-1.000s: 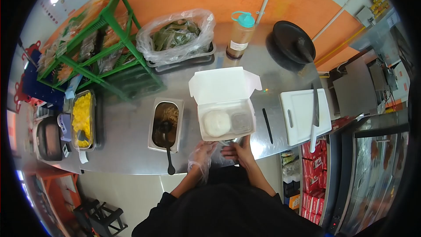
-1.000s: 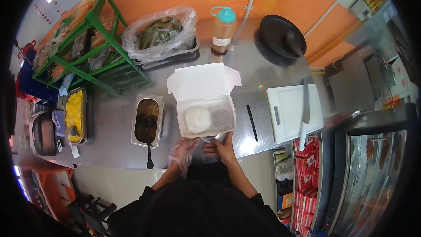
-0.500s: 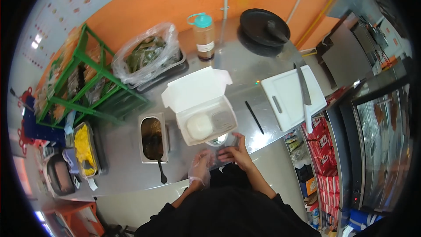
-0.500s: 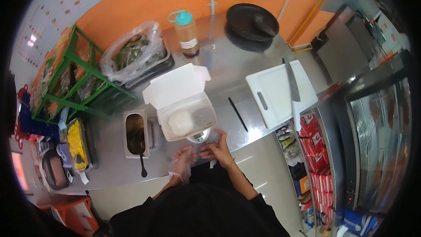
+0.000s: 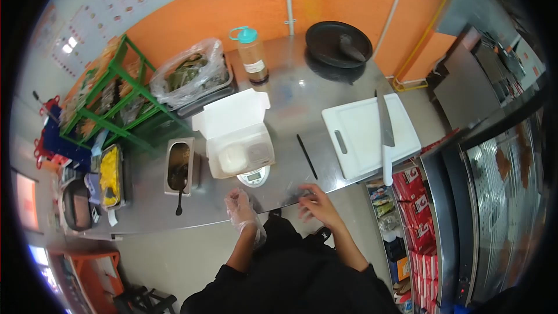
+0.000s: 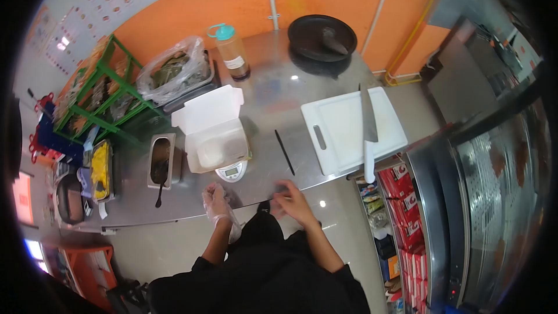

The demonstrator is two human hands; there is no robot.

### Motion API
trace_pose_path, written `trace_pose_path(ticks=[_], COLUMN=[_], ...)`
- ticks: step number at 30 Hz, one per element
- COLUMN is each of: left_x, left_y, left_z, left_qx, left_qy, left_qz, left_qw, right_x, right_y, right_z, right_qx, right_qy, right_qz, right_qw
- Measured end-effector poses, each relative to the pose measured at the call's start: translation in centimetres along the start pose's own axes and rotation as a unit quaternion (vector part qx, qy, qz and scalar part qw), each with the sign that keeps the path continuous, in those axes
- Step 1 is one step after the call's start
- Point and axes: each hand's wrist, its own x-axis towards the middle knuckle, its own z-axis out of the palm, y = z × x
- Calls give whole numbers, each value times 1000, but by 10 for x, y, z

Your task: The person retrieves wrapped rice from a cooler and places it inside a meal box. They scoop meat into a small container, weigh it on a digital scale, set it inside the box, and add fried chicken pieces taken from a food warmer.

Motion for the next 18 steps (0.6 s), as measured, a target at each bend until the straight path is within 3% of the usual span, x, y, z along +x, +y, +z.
trace_pose_path(ticks=[3,5,10,18], left_x=[-1,10,31,49], left_y=[19,21,18,19], left_z=[-5,-9,-20,-30], left_qx=[-49,-36,23,34], left_qy=[-26,-85,-150,-265], left_qz=[-45,-128,-149,-182], left_qw=[997,987,977,946], right_x=[57,78,97,107], right_y=[24,29,34,30], right_z=[43,72,98,108], right_qx=[16,59,53,78], right_qy=[-58,-4,40,115], right_qz=[53,57,0,41], right_qw=[997,997,998,989])
